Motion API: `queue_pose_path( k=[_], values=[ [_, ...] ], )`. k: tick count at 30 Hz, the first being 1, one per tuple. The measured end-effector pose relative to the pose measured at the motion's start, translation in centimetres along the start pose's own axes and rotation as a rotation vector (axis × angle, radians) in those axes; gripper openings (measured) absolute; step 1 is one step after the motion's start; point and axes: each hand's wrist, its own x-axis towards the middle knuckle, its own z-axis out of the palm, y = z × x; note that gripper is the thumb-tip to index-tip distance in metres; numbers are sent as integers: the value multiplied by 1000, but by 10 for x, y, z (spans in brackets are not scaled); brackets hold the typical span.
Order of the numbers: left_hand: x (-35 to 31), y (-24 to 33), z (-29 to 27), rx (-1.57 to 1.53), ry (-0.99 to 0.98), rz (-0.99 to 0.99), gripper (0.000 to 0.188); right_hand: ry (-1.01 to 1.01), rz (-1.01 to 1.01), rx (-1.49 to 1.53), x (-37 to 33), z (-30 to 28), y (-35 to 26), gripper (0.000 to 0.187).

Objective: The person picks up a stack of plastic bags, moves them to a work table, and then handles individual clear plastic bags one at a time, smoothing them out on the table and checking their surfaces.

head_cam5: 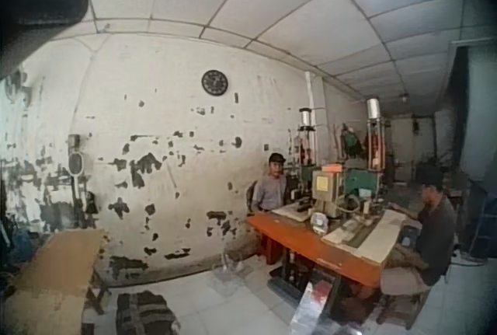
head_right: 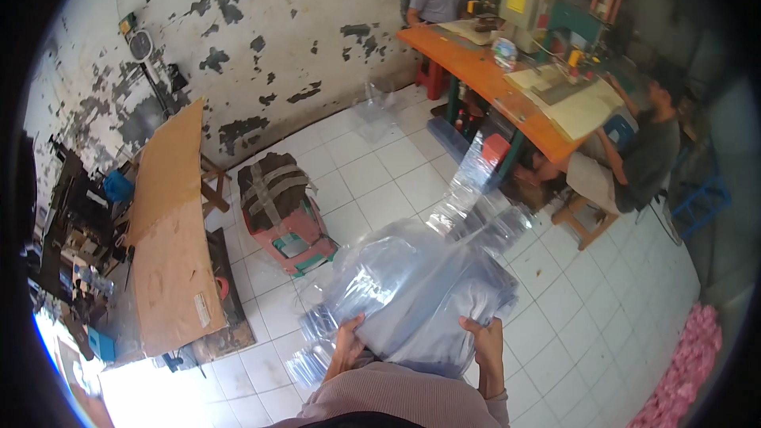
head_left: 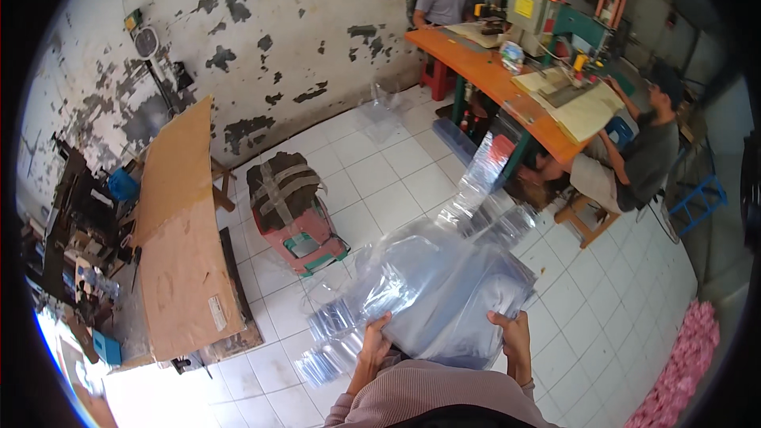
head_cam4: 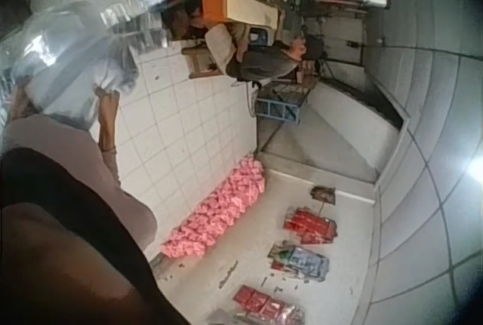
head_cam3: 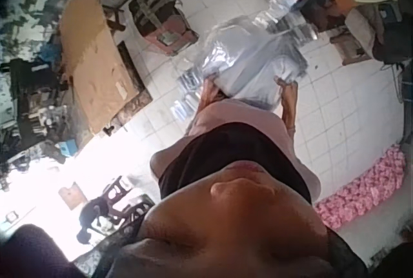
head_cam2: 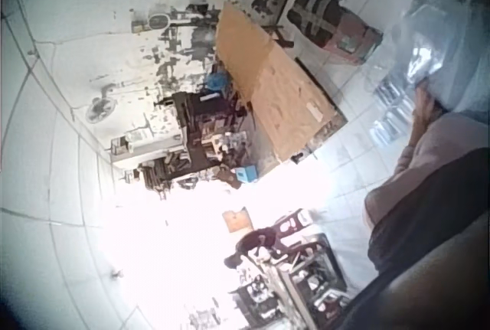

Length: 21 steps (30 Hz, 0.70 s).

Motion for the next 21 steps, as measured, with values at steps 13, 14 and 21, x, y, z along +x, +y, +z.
queue_pose_path(
  k=[13,14,21],
  values=[
    [184,70,64,-101,68,89,23,-158,37,-58,210,108,-60,29],
    [204,84,75,-99,82,76,30,-166,23,-53,232,123,-64,31],
    [399,195,127,-71,4,137,37,46,59,-68,409,252,-86,35]
  ],
)
